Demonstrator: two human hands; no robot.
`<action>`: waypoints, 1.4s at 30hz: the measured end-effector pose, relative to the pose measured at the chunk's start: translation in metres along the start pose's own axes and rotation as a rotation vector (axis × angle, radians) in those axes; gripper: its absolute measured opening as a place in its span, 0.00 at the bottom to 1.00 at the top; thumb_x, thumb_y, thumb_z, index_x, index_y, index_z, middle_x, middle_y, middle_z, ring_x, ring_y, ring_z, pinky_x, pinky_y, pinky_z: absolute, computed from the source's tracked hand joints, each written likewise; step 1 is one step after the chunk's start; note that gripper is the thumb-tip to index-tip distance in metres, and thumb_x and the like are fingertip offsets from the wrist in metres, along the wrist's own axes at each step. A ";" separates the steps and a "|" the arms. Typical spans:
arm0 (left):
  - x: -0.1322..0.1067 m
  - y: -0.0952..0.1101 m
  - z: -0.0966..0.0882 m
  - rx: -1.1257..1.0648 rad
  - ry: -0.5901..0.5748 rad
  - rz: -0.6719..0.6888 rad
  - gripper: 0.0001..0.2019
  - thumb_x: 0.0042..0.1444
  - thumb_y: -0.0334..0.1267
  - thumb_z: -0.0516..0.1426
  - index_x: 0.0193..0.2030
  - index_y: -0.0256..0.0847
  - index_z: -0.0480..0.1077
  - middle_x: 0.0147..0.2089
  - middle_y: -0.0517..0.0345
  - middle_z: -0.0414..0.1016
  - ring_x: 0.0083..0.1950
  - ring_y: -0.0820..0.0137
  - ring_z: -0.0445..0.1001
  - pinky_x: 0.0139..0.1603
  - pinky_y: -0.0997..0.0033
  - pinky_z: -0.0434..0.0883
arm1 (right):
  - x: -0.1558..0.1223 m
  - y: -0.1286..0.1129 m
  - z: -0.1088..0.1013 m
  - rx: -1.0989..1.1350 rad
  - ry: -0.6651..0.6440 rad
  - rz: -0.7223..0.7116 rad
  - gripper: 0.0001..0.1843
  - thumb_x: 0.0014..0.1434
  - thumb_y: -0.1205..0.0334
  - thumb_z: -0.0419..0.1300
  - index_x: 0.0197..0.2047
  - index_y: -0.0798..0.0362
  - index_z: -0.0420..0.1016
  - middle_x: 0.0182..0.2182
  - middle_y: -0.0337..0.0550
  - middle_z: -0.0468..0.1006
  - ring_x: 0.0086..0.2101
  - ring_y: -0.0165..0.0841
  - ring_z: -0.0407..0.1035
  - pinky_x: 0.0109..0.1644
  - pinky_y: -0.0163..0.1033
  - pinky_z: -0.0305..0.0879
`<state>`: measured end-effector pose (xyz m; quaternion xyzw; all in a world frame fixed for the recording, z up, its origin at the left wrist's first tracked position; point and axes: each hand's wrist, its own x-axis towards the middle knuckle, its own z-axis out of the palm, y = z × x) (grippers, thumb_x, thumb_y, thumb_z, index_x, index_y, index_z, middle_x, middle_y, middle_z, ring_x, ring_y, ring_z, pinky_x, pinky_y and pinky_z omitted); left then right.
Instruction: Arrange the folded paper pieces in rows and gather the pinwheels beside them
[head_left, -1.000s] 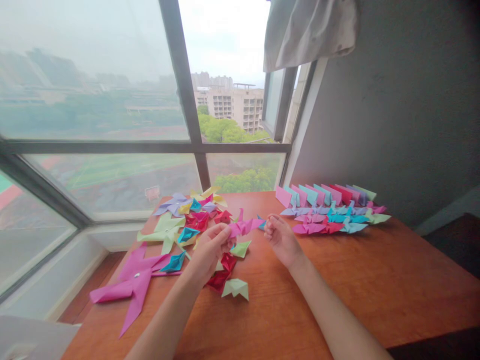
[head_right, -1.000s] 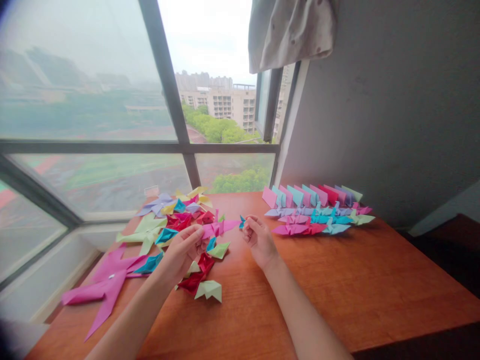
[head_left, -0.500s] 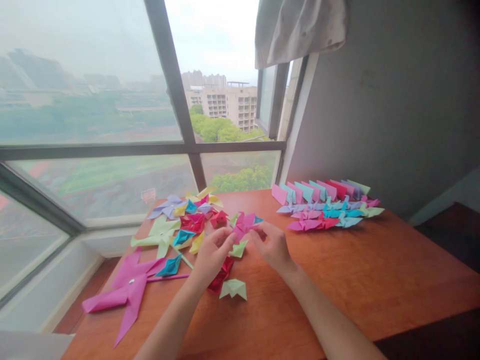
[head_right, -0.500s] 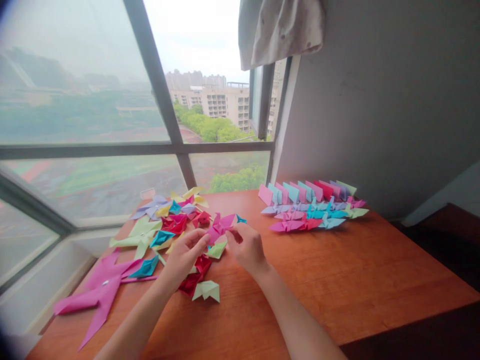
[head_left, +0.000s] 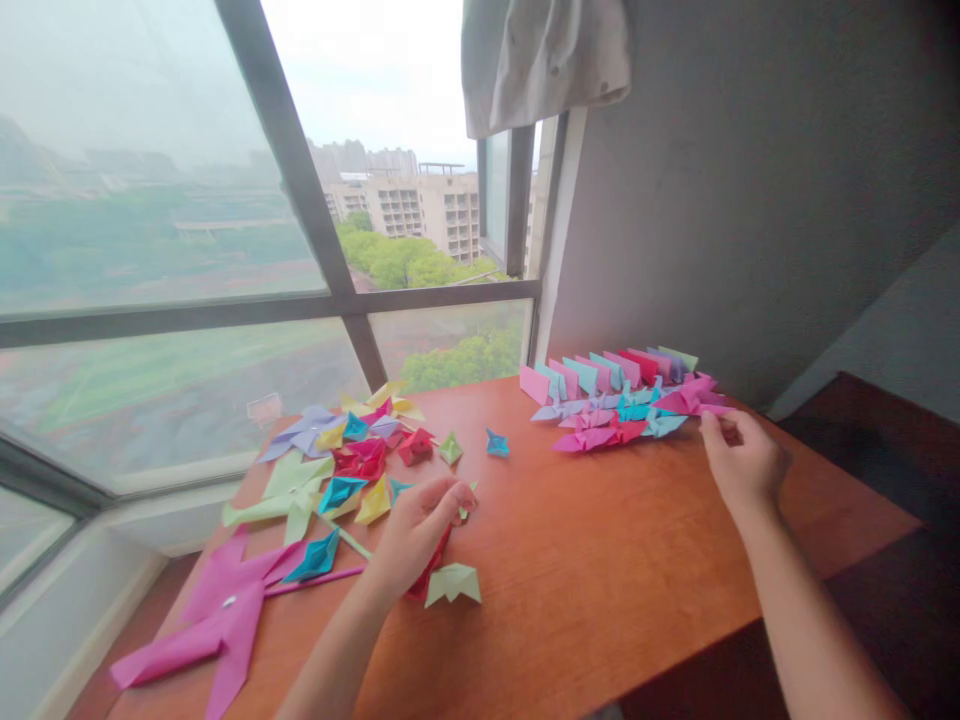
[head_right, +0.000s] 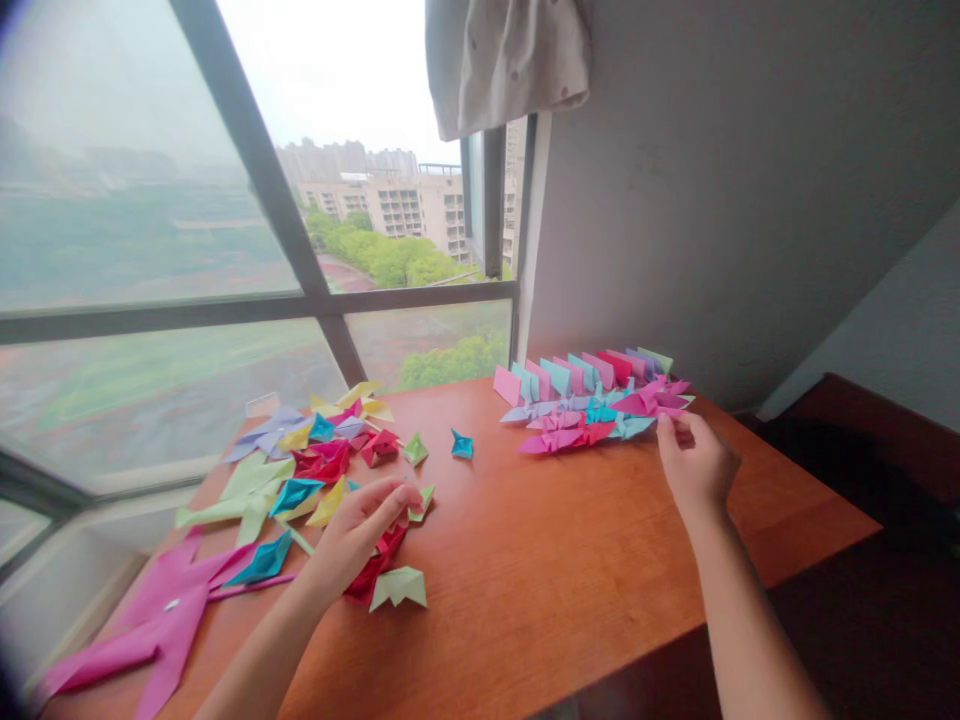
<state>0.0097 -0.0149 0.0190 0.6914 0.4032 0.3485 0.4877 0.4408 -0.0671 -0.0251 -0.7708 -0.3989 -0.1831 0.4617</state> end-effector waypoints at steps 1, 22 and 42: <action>0.000 0.000 0.000 0.009 -0.005 0.005 0.17 0.61 0.51 0.56 0.31 0.39 0.75 0.29 0.58 0.74 0.29 0.70 0.68 0.30 0.75 0.63 | 0.006 0.024 -0.003 -0.050 -0.029 0.046 0.19 0.60 0.47 0.55 0.37 0.53 0.77 0.28 0.49 0.80 0.30 0.38 0.73 0.36 0.40 0.63; 0.004 -0.006 -0.003 0.048 -0.062 0.019 0.18 0.62 0.51 0.54 0.32 0.38 0.74 0.31 0.57 0.75 0.31 0.69 0.70 0.34 0.74 0.66 | 0.031 0.105 0.028 -0.434 -0.410 0.046 0.16 0.59 0.52 0.55 0.41 0.50 0.80 0.34 0.48 0.81 0.27 0.35 0.68 0.28 0.37 0.52; 0.004 -0.022 -0.005 0.063 -0.148 0.024 0.16 0.65 0.48 0.52 0.38 0.39 0.74 0.35 0.56 0.77 0.38 0.66 0.74 0.40 0.72 0.68 | 0.038 0.108 0.032 -0.396 -0.470 0.059 0.15 0.57 0.52 0.56 0.39 0.49 0.80 0.35 0.46 0.82 0.28 0.35 0.69 0.28 0.37 0.53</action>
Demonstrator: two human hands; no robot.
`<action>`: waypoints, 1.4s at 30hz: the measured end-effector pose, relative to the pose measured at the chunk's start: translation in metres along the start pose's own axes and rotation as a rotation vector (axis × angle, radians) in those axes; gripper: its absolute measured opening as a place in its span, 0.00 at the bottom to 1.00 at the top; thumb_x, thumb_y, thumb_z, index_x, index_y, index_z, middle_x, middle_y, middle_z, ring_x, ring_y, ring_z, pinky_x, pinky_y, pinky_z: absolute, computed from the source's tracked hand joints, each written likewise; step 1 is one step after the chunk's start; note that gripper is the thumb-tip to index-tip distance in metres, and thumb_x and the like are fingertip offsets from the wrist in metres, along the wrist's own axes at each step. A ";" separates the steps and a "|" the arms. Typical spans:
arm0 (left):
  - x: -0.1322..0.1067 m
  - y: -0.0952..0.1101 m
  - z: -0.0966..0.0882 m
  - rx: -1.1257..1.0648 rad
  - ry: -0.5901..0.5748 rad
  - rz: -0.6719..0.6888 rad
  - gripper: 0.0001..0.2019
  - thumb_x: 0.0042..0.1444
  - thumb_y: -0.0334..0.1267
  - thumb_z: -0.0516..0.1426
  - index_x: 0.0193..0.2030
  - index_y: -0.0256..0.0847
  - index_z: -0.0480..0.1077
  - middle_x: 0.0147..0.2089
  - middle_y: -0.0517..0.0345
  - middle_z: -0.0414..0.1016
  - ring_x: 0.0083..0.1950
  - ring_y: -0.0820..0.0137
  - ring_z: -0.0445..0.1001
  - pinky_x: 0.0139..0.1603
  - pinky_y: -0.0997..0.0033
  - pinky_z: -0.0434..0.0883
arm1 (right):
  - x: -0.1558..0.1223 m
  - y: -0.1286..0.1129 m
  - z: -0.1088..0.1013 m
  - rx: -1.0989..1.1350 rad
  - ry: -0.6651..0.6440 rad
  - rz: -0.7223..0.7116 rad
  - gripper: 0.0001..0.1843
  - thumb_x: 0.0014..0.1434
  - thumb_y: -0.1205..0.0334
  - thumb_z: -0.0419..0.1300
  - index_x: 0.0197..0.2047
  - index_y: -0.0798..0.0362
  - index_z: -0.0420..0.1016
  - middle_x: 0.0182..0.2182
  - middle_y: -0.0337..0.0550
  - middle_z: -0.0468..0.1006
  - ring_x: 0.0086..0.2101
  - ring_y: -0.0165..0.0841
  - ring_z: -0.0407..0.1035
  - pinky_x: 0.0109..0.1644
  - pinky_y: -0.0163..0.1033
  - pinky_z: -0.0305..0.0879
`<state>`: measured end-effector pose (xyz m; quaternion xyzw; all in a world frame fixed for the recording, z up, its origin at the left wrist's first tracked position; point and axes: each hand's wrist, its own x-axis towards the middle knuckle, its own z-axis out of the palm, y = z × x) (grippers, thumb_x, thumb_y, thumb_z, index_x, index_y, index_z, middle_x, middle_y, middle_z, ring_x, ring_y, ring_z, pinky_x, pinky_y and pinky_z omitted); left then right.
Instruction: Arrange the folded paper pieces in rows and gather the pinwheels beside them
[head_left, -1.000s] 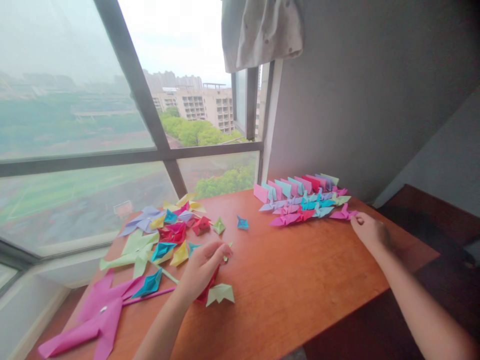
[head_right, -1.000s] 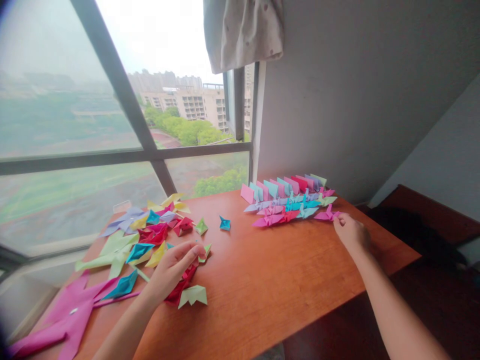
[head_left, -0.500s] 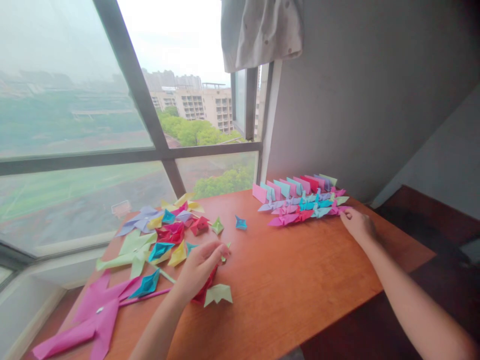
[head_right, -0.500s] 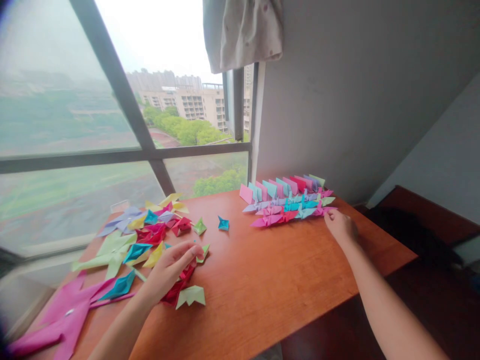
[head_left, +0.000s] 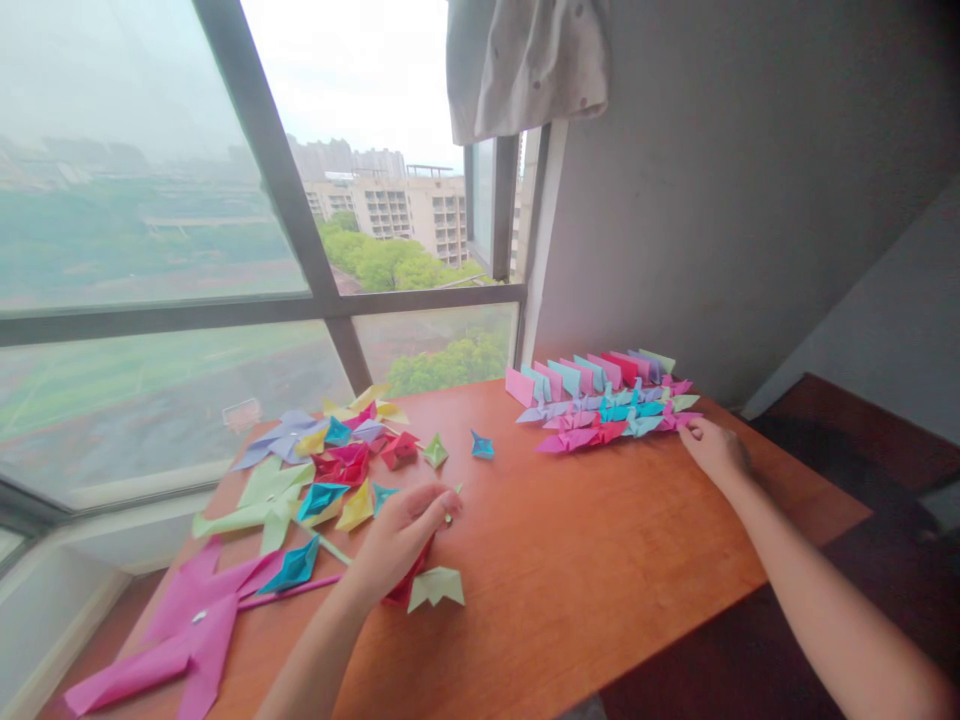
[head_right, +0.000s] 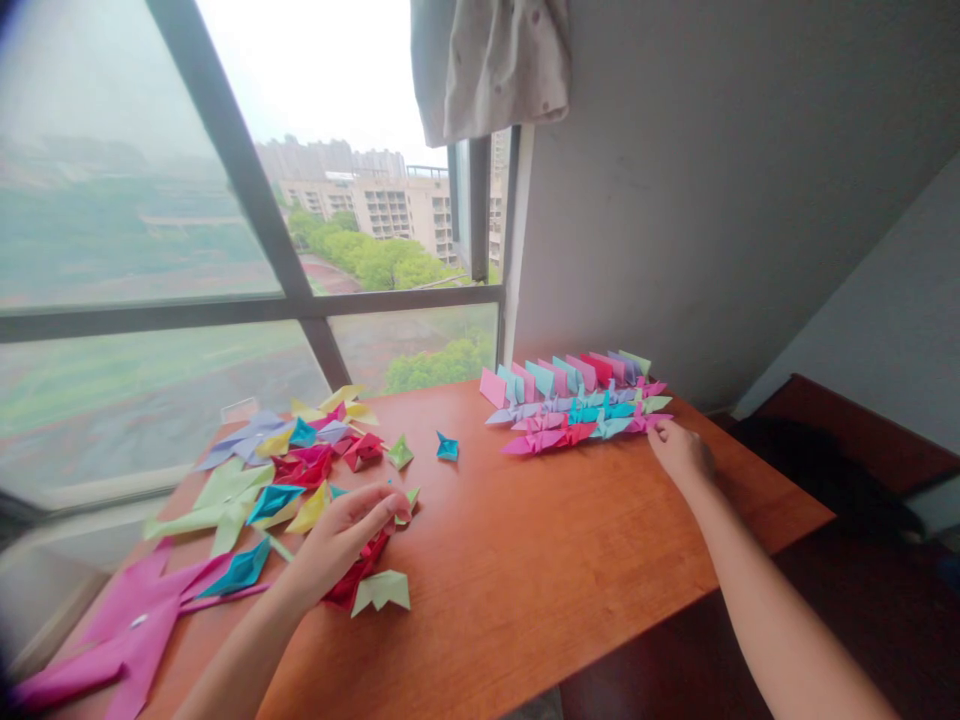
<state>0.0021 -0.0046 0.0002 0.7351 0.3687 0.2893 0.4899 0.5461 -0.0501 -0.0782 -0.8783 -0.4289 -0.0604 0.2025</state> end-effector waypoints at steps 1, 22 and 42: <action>0.000 0.001 0.000 0.002 0.002 -0.004 0.16 0.65 0.48 0.52 0.38 0.39 0.74 0.35 0.56 0.77 0.38 0.66 0.74 0.40 0.72 0.68 | 0.000 0.000 -0.001 0.005 0.002 0.001 0.15 0.57 0.52 0.56 0.39 0.49 0.80 0.35 0.47 0.82 0.27 0.35 0.69 0.28 0.37 0.53; 0.002 -0.003 -0.012 0.380 0.244 0.083 0.13 0.63 0.44 0.52 0.36 0.40 0.75 0.30 0.60 0.77 0.31 0.69 0.73 0.31 0.75 0.66 | -0.122 -0.250 -0.028 0.642 -0.190 -0.549 0.16 0.61 0.53 0.54 0.45 0.50 0.79 0.34 0.44 0.82 0.32 0.36 0.75 0.38 0.38 0.68; -0.002 -0.010 -0.025 0.613 0.351 0.030 0.08 0.59 0.36 0.55 0.35 0.42 0.76 0.34 0.57 0.80 0.35 0.66 0.75 0.37 0.71 0.66 | -0.208 -0.299 0.014 0.653 -0.403 -0.688 0.12 0.63 0.57 0.55 0.45 0.49 0.78 0.27 0.39 0.79 0.29 0.33 0.72 0.35 0.35 0.64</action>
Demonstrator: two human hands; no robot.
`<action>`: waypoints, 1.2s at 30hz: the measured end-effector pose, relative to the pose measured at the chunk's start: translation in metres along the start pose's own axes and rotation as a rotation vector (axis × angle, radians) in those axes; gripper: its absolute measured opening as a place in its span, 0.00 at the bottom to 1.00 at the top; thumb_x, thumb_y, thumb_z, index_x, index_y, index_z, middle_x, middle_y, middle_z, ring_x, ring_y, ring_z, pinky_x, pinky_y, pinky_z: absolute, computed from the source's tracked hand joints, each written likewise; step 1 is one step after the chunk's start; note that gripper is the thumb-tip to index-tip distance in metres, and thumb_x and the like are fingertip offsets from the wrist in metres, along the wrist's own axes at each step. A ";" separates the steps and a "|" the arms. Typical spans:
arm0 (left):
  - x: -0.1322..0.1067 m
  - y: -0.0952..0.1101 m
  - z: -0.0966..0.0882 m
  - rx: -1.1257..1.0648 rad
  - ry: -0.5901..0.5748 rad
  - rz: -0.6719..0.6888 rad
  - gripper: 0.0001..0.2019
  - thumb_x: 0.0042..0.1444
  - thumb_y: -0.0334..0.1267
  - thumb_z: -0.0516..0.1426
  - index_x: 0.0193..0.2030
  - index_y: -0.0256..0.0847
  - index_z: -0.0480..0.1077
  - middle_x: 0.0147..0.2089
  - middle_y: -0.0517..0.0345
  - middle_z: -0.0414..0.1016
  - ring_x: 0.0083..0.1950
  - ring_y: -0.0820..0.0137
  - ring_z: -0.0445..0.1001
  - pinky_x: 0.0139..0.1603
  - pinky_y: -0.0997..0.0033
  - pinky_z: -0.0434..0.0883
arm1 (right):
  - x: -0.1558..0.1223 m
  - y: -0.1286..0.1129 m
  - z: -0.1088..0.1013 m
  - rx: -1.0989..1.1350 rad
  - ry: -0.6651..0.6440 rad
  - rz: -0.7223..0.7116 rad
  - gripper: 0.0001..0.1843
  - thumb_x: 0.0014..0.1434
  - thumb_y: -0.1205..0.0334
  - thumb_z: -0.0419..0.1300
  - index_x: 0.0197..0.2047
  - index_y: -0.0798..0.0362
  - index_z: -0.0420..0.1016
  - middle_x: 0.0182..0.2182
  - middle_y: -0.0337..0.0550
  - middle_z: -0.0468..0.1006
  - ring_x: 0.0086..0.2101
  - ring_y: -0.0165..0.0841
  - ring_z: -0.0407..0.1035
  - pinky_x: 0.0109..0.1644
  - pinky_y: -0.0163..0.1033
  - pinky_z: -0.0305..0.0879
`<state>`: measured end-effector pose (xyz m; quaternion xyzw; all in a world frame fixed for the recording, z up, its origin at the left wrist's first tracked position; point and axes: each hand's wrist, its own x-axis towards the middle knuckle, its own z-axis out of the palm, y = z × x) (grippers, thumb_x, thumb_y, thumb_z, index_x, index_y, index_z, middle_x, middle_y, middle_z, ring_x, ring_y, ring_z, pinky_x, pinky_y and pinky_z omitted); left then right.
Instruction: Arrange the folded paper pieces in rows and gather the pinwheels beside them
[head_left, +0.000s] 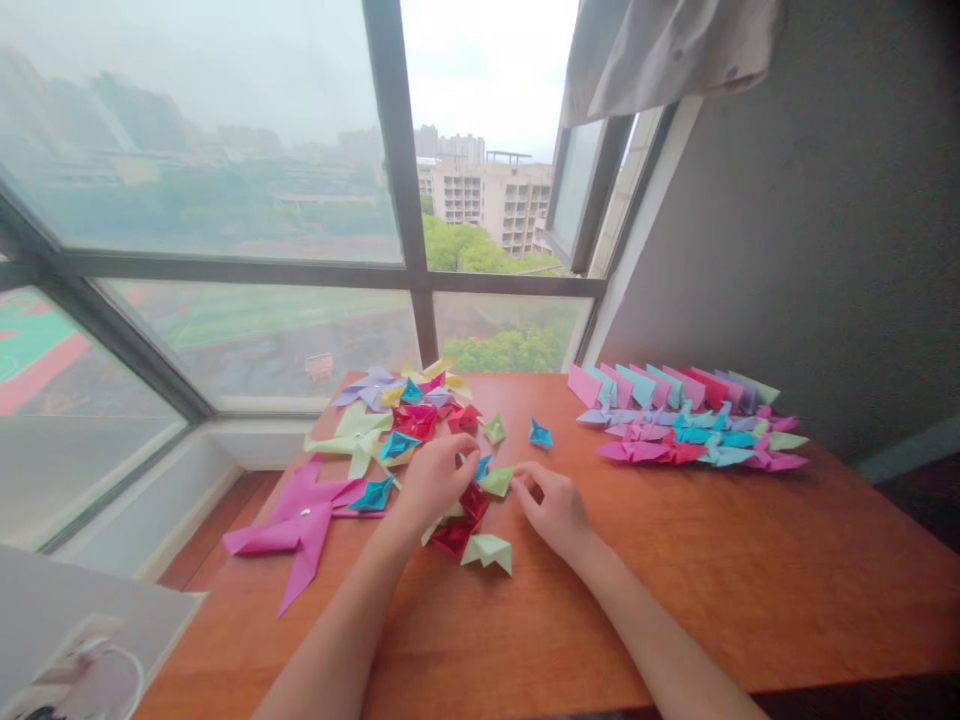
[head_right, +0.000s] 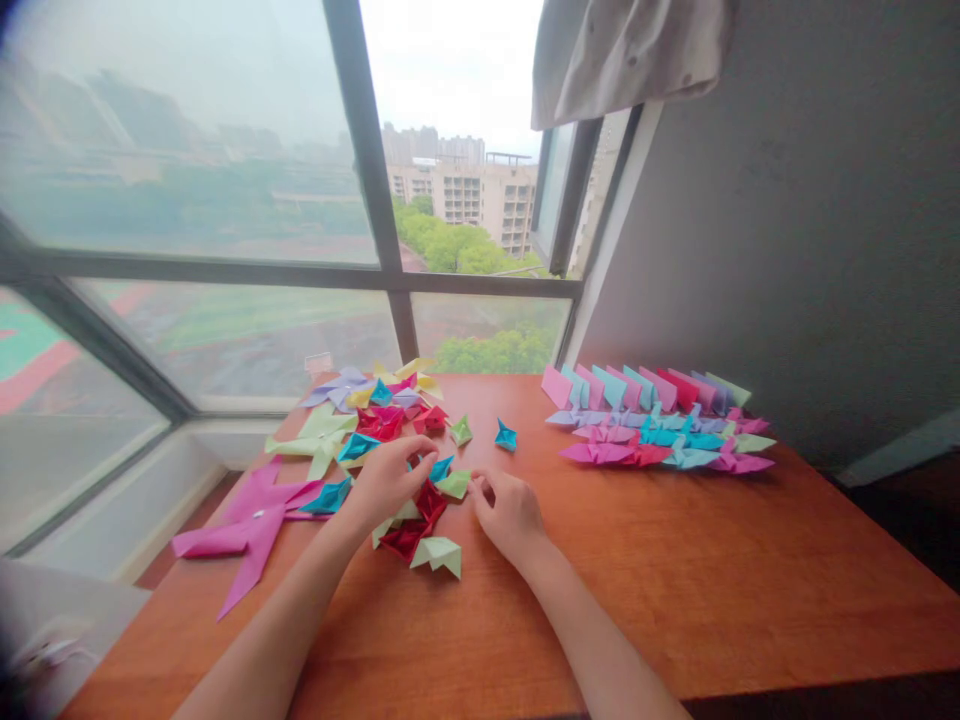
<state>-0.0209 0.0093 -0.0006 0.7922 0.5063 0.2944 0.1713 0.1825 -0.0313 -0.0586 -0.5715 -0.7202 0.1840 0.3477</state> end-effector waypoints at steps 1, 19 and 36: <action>-0.001 0.001 0.001 0.010 -0.001 0.002 0.08 0.59 0.36 0.55 0.34 0.42 0.76 0.34 0.57 0.80 0.35 0.66 0.76 0.37 0.70 0.66 | 0.001 0.001 0.000 -0.031 0.011 0.020 0.14 0.63 0.56 0.55 0.49 0.49 0.77 0.27 0.39 0.79 0.29 0.34 0.72 0.36 0.36 0.64; -0.004 -0.002 0.015 0.090 -0.059 0.092 0.07 0.58 0.31 0.55 0.36 0.43 0.75 0.37 0.56 0.79 0.38 0.65 0.75 0.39 0.70 0.66 | 0.004 0.009 -0.003 0.017 0.035 -0.104 0.13 0.64 0.56 0.54 0.42 0.50 0.78 0.32 0.42 0.80 0.27 0.31 0.69 0.32 0.35 0.65; -0.002 -0.005 0.012 0.146 -0.028 0.089 0.07 0.59 0.32 0.55 0.38 0.43 0.76 0.39 0.54 0.78 0.42 0.62 0.75 0.42 0.67 0.67 | -0.005 0.020 -0.041 -0.009 0.355 -0.074 0.15 0.65 0.54 0.53 0.36 0.51 0.78 0.31 0.44 0.79 0.30 0.33 0.71 0.34 0.36 0.66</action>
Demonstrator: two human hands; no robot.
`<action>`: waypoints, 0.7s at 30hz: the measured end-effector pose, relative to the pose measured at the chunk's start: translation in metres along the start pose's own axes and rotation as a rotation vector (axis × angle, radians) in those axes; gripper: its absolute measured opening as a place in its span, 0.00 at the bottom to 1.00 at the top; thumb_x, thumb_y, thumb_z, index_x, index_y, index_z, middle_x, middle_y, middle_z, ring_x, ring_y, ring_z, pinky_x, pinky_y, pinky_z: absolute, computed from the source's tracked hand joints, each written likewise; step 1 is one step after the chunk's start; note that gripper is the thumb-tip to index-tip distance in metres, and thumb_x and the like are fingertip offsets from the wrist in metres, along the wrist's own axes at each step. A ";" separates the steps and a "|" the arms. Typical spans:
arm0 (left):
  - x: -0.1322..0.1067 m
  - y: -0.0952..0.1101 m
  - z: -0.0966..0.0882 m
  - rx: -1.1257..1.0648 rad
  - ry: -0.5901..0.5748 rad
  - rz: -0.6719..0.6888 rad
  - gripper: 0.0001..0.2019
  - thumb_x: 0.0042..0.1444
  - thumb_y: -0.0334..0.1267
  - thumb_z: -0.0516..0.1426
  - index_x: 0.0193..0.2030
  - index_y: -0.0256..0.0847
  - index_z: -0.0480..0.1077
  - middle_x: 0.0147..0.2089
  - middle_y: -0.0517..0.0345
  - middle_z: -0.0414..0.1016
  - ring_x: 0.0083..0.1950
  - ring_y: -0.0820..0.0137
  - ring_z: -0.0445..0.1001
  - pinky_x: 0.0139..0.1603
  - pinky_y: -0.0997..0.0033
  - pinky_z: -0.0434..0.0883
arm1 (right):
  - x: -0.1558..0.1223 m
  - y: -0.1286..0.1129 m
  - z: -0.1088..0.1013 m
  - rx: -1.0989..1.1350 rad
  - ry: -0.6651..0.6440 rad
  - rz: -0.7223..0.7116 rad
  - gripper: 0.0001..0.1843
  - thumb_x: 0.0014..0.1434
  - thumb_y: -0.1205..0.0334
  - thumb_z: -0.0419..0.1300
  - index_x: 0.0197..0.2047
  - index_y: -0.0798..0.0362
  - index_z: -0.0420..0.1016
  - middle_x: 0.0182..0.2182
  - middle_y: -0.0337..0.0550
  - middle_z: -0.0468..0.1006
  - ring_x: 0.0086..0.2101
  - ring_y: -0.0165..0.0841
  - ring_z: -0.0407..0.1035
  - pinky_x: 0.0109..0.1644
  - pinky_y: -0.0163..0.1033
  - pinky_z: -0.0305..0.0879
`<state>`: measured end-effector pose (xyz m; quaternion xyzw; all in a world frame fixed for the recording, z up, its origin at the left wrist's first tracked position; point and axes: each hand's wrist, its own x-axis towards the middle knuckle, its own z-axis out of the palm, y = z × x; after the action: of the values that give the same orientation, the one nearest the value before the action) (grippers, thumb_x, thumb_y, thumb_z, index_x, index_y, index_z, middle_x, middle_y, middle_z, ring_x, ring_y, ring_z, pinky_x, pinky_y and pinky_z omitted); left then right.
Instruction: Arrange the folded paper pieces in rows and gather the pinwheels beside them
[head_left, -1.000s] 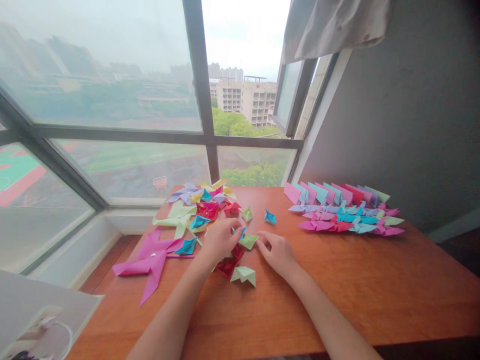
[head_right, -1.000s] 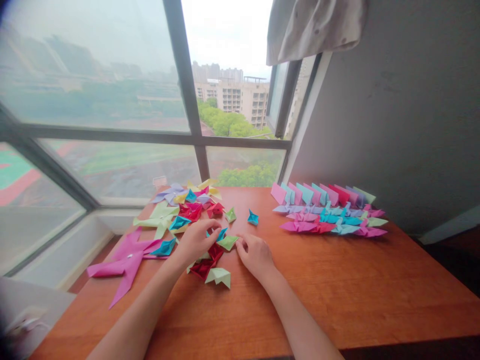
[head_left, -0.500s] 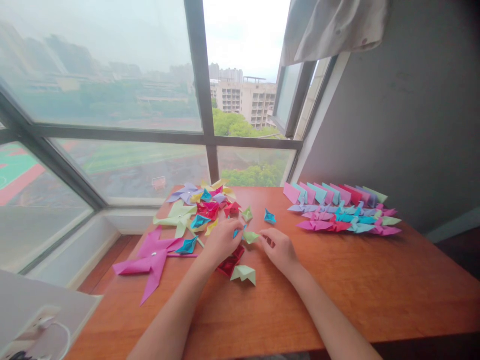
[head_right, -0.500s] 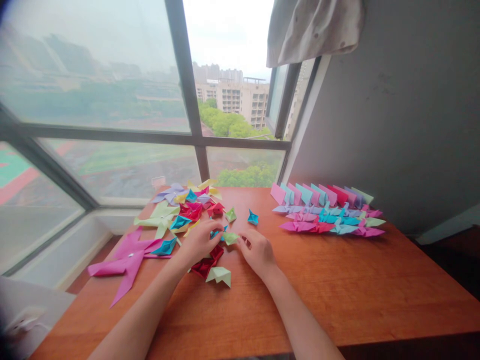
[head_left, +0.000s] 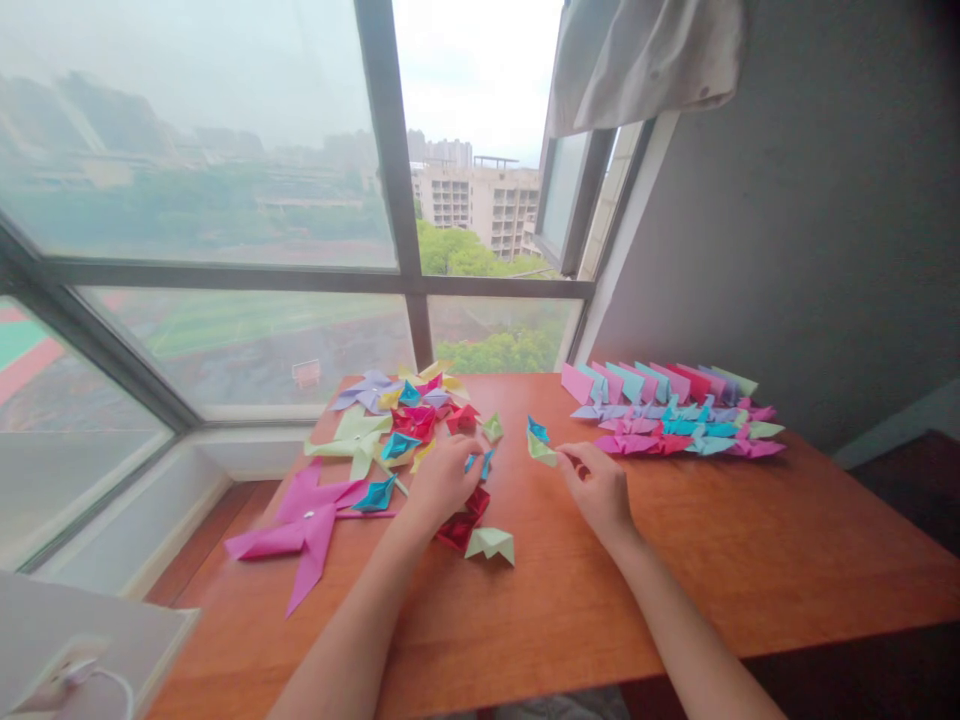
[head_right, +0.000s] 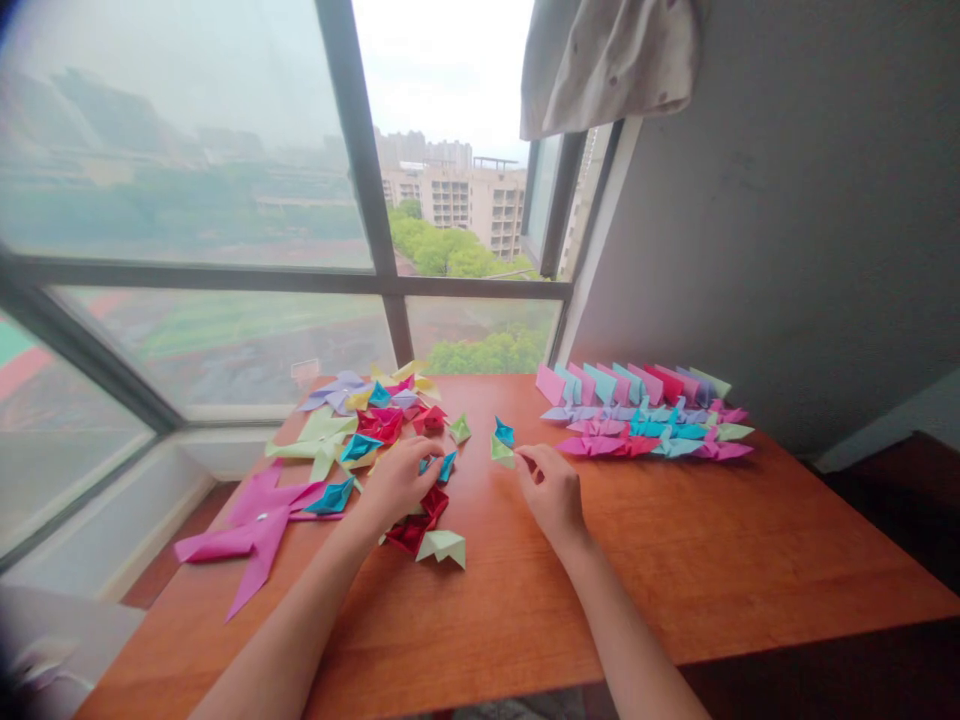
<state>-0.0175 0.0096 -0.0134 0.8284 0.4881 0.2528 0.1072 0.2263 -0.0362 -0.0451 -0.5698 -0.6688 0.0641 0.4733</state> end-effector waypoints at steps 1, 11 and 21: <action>0.000 0.000 0.000 0.004 0.004 -0.003 0.07 0.59 0.32 0.55 0.38 0.43 0.75 0.39 0.54 0.78 0.42 0.62 0.75 0.42 0.67 0.67 | -0.004 0.003 -0.007 -0.032 0.017 0.002 0.14 0.65 0.54 0.53 0.36 0.51 0.77 0.32 0.44 0.79 0.30 0.33 0.71 0.34 0.36 0.67; -0.002 0.008 -0.001 -0.007 0.008 0.027 0.07 0.60 0.33 0.55 0.38 0.44 0.74 0.38 0.55 0.78 0.41 0.63 0.75 0.40 0.69 0.66 | -0.047 0.067 -0.078 -0.422 0.123 -0.067 0.11 0.65 0.57 0.54 0.39 0.51 0.76 0.34 0.44 0.79 0.31 0.33 0.72 0.37 0.36 0.68; -0.001 0.009 -0.002 0.008 0.017 0.039 0.07 0.60 0.33 0.54 0.39 0.43 0.74 0.38 0.54 0.78 0.41 0.62 0.75 0.39 0.69 0.66 | -0.059 0.079 -0.077 -0.507 0.091 -0.048 0.10 0.65 0.58 0.53 0.39 0.51 0.76 0.34 0.43 0.80 0.33 0.33 0.74 0.39 0.36 0.67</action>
<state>-0.0120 0.0040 -0.0085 0.8360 0.4739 0.2598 0.0949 0.3310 -0.0925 -0.0855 -0.6564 -0.6549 -0.1427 0.3461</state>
